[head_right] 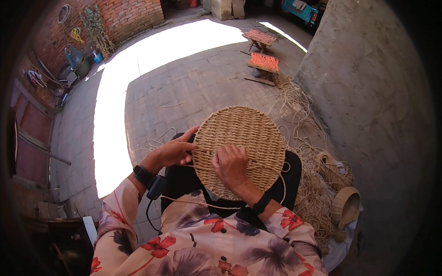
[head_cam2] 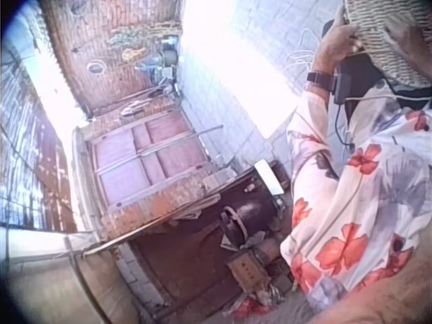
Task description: The person is weaving a flat circular basket base using dried plant fibers or straw.
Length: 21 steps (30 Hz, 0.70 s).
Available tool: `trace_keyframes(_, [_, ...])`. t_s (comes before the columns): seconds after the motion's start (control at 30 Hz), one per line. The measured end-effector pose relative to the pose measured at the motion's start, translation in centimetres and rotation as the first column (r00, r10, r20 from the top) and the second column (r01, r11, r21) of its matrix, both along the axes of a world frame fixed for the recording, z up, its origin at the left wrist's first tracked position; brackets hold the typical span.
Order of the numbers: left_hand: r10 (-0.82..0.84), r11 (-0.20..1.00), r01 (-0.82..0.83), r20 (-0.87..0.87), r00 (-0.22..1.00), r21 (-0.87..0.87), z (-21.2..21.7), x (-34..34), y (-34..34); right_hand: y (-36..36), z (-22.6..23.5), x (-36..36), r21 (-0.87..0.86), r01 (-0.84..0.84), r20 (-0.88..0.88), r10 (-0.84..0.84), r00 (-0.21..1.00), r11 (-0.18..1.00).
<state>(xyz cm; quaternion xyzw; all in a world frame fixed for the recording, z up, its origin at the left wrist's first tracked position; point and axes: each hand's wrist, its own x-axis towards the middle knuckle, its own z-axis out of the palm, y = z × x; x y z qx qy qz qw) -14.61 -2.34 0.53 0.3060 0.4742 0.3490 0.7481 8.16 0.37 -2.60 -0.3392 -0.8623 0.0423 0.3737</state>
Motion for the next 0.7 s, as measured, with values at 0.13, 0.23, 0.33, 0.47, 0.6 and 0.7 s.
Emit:
trace_keyframes(0.13, [-0.007, 1.000, 0.009, 0.059, 0.998, -0.028, -0.7, -0.4, 0.1, 0.1, -0.3, -0.7, -0.043, 0.014, 0.003, -0.014, 1.000, 0.999])
trace_keyframes(0.23, [0.005, 1.000, -0.003, 0.078, 0.997, -0.025, -1.1, -0.4, 0.1, 0.1, -0.4, -0.8, -0.041, 0.019, -0.007, -0.019, 1.000, 0.999])
trace_keyframes(0.33, [0.017, 1.000, -0.016, 0.084, 0.996, -0.021, -1.1, -0.4, 0.1, 0.1, -0.4, -0.7, -0.039, 0.014, -0.009, -0.015, 1.000, 0.999])
trace_keyframes(0.47, [0.061, 0.997, -0.055, 0.126, 0.990, -0.049, -0.5, -0.1, 0.2, 0.1, 0.0, -0.6, -0.038, -0.014, -0.004, 0.014, 1.000, 0.999])
trace_keyframes(0.6, [0.063, 0.997, -0.052, 0.183, 0.981, -0.063, -0.5, -0.2, 0.4, 0.3, 0.7, -0.5, -0.041, -0.033, 0.015, 0.034, 0.999, 0.999])
trace_keyframes(0.7, [0.087, 0.993, -0.063, 0.254, 0.963, -0.100, -0.8, -0.3, 0.5, 1.1, 2.3, -0.7, 0.084, -0.080, 0.049, 0.076, 0.996, 0.993])
